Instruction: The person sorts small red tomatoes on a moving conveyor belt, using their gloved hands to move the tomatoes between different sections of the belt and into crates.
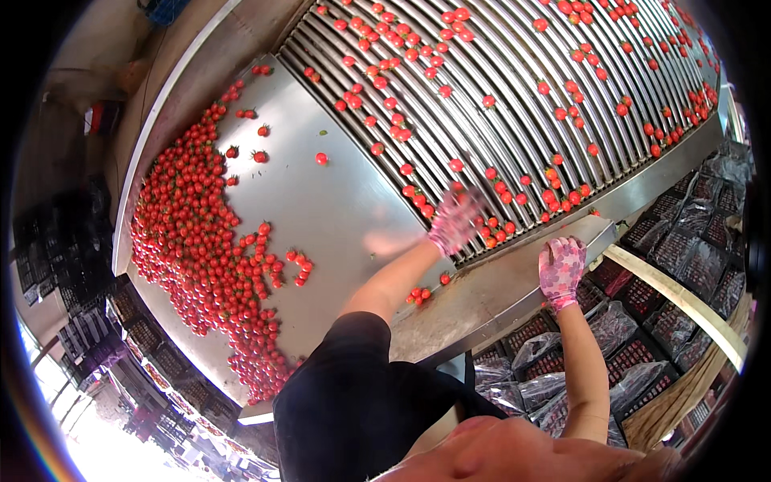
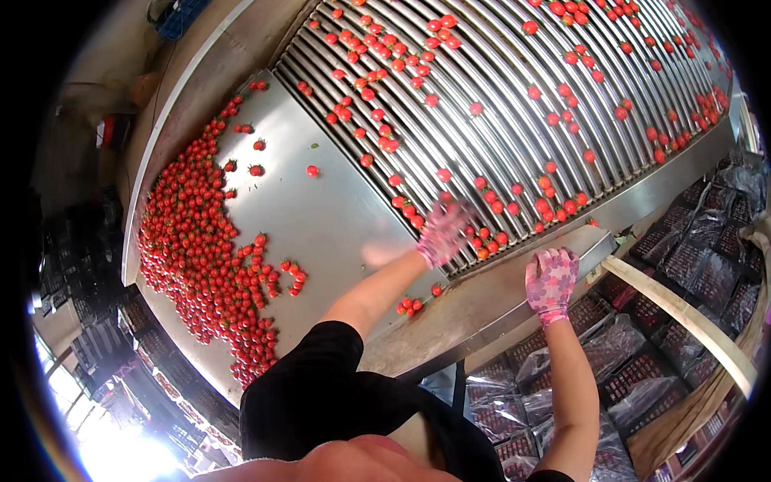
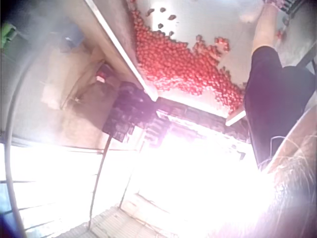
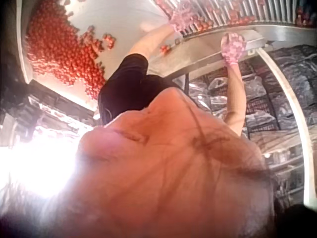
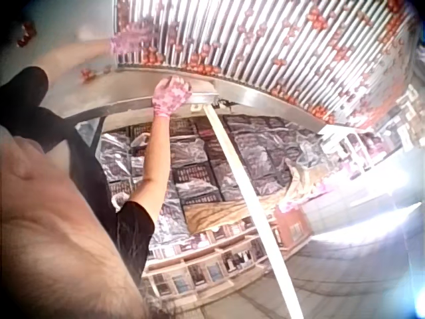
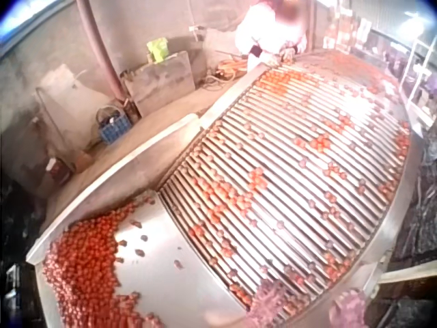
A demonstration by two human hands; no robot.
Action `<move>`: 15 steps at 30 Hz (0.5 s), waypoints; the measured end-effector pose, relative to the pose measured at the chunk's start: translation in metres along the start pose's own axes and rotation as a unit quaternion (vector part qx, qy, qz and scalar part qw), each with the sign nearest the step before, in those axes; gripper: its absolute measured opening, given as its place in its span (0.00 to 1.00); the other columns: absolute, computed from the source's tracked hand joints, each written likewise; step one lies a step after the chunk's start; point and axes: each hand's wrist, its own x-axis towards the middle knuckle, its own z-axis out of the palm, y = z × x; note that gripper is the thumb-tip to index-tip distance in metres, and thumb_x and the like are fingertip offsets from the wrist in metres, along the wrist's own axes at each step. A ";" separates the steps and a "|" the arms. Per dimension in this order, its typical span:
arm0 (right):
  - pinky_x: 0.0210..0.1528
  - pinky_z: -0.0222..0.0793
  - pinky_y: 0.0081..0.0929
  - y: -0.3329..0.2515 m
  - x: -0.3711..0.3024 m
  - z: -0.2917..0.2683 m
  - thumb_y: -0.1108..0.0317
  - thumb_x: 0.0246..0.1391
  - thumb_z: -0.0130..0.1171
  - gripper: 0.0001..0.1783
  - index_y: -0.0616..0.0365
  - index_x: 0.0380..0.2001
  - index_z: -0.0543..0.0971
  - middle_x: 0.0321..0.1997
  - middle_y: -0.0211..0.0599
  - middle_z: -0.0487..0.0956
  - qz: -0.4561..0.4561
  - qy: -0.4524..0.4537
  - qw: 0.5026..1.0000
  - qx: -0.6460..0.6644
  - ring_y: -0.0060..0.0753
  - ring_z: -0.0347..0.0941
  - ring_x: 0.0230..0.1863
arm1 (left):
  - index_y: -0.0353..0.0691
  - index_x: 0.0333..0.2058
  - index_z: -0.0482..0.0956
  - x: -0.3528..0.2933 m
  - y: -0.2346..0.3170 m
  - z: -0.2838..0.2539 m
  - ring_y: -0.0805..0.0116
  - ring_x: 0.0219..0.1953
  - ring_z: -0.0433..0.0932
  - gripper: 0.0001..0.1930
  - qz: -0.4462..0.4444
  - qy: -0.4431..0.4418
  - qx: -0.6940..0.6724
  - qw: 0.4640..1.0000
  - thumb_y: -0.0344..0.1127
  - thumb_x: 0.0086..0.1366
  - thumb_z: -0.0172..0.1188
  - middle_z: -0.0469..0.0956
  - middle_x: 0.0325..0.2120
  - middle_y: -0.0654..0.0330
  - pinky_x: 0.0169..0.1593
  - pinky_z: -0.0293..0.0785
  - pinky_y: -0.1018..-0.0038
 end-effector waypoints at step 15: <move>0.59 0.61 0.43 -0.014 0.003 -0.005 0.67 0.49 0.59 0.05 0.55 0.29 0.80 0.34 0.38 0.81 0.007 -0.010 0.999 -0.040 0.46 0.74 0.46 | 0.47 0.64 0.65 -0.199 -0.120 -0.052 0.50 0.72 0.49 0.36 -0.241 0.212 0.055 0.945 0.45 0.55 0.60 0.53 0.69 0.52 0.71 0.47 0.47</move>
